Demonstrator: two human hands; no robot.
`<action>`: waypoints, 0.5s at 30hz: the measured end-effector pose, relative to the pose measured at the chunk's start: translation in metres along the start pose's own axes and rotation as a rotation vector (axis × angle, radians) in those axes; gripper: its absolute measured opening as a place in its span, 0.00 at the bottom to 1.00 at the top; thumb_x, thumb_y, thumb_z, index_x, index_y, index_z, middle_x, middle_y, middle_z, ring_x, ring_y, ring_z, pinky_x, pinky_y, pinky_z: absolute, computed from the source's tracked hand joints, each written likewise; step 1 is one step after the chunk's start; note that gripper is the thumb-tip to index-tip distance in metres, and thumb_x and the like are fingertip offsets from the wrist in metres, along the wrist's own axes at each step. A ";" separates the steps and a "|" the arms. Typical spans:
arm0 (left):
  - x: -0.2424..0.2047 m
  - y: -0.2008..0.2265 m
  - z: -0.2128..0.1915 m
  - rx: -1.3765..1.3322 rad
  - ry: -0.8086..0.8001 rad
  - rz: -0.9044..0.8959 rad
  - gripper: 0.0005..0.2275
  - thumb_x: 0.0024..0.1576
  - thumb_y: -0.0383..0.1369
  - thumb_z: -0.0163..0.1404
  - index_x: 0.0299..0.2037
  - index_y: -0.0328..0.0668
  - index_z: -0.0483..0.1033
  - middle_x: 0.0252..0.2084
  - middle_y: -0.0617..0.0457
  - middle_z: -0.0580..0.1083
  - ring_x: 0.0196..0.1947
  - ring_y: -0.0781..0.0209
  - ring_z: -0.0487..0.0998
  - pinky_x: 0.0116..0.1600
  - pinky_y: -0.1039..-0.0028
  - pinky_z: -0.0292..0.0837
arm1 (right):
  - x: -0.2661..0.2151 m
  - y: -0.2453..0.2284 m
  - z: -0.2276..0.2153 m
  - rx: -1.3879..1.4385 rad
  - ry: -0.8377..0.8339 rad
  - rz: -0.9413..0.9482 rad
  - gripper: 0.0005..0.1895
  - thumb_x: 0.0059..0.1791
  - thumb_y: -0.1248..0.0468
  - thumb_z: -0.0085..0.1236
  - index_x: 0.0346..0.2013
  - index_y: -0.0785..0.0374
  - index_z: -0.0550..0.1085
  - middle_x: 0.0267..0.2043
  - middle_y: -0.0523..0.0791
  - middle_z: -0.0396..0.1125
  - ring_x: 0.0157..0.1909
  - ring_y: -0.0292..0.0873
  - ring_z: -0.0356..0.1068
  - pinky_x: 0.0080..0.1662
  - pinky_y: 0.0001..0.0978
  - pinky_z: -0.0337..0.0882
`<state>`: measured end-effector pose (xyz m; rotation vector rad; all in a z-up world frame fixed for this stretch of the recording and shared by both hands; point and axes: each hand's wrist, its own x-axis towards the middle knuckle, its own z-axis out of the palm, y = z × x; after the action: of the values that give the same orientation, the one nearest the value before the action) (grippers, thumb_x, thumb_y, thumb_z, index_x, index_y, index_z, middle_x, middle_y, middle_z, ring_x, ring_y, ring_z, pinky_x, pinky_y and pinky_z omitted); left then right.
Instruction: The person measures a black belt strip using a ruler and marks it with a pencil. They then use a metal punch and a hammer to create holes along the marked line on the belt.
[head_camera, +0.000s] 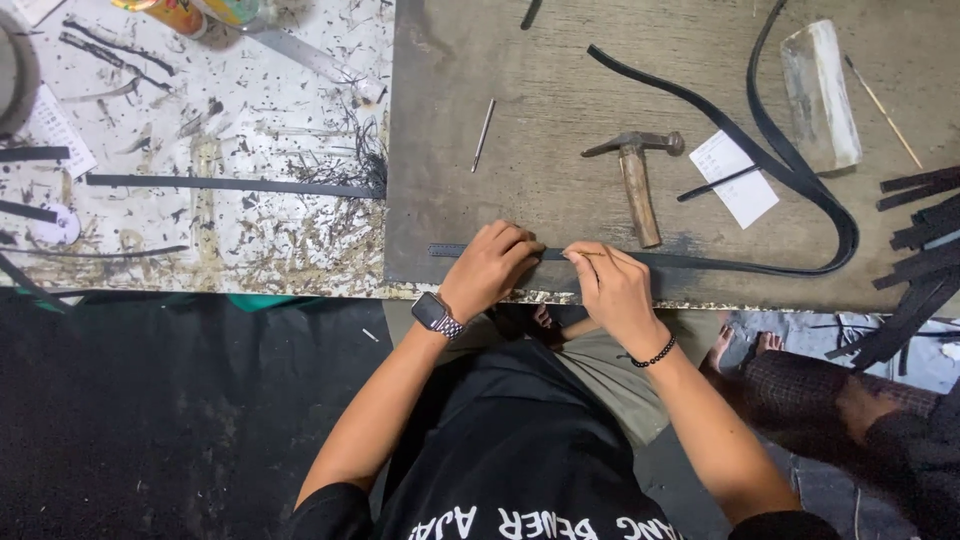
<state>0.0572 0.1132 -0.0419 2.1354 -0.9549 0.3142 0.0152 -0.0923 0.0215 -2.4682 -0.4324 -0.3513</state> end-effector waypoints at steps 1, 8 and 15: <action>-0.001 -0.001 0.001 0.004 0.001 -0.002 0.05 0.59 0.30 0.58 0.42 0.41 0.77 0.37 0.51 0.72 0.41 0.52 0.75 0.45 0.67 0.70 | 0.000 0.000 0.000 0.003 -0.001 -0.003 0.09 0.58 0.65 0.54 0.37 0.66 0.78 0.31 0.51 0.75 0.35 0.59 0.75 0.31 0.42 0.76; -0.001 -0.003 -0.007 -0.086 0.005 -0.052 0.05 0.60 0.30 0.56 0.42 0.40 0.77 0.38 0.50 0.73 0.41 0.50 0.75 0.45 0.67 0.71 | -0.002 0.007 0.002 -0.002 -0.020 -0.002 0.08 0.57 0.64 0.55 0.37 0.64 0.77 0.30 0.52 0.75 0.35 0.59 0.75 0.30 0.42 0.75; 0.000 -0.007 -0.006 -0.095 -0.029 -0.050 0.05 0.58 0.29 0.58 0.39 0.38 0.76 0.37 0.49 0.73 0.41 0.49 0.75 0.47 0.65 0.72 | 0.000 -0.002 0.008 0.049 0.053 -0.020 0.05 0.56 0.66 0.58 0.36 0.63 0.78 0.35 0.49 0.76 0.36 0.58 0.75 0.31 0.43 0.75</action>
<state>0.0624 0.1204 -0.0417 2.0785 -0.9133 0.2088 0.0160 -0.0857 0.0160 -2.4033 -0.4381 -0.4084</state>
